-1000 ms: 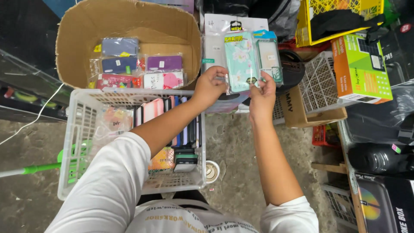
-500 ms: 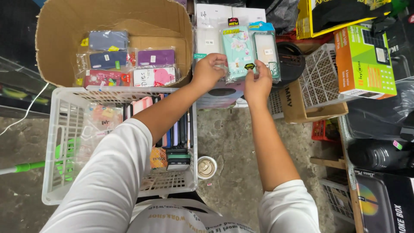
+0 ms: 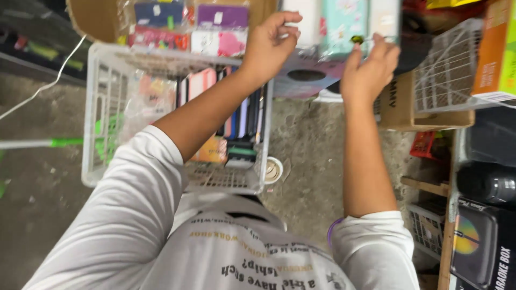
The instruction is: The person sorts through a white plastic basket filled with various phone cases. They pick up individual cases, remove them from their plastic packaging, and place them into a cardboard box on the right side of the frame. The person handles multiple cases of different colors and designs throughout the process.
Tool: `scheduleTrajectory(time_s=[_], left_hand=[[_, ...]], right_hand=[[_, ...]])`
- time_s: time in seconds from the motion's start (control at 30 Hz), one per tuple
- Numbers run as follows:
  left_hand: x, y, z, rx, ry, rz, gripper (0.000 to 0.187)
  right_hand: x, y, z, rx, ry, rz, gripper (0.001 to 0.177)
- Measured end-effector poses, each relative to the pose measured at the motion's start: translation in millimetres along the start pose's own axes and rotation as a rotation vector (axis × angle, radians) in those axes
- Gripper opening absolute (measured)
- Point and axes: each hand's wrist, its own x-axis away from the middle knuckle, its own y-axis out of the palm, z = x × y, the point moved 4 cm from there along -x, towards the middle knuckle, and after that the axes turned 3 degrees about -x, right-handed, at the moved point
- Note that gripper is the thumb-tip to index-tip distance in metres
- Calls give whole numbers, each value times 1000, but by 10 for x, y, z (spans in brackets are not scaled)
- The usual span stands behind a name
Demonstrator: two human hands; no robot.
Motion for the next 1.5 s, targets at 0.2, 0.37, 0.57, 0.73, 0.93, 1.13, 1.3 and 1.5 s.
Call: scheduleTrajectory(time_s=[0.2,0.37,0.57,0.73,0.93,1.13,1.3,1.5], left_hand=[[699,-883,555,-65,133,24,20],[1338,-1666,805,-238,20,133,6],[2005,-2394,974,-830,-167,121,21],[2359,-2839,748,-1176,-358,-54,56],[2487,-3140,391,-1276,-632,-162,78],[2392,-3072,377,-1310,-657,-138,82],[2243,-2999,353,-1373,-797,-220,82],[2269,-3150,-268,-1411,-732,-214,67]], right_hand=[[692,-442,-873,-241,-255,-19,24],[1307,-575,-1597,-620,-198,-303,2],[1999,-226,-2010,-273,-578,-850,13],[2507,368,-1766,225,-654,-1058,16],[2671,586,-1739,322,-656,-1041,16],[2655,597,-1841,315,-638,-971,19],[2673,665,-1846,332,-645,-955,19],[2752,696,-1787,388,-714,-953,14]])
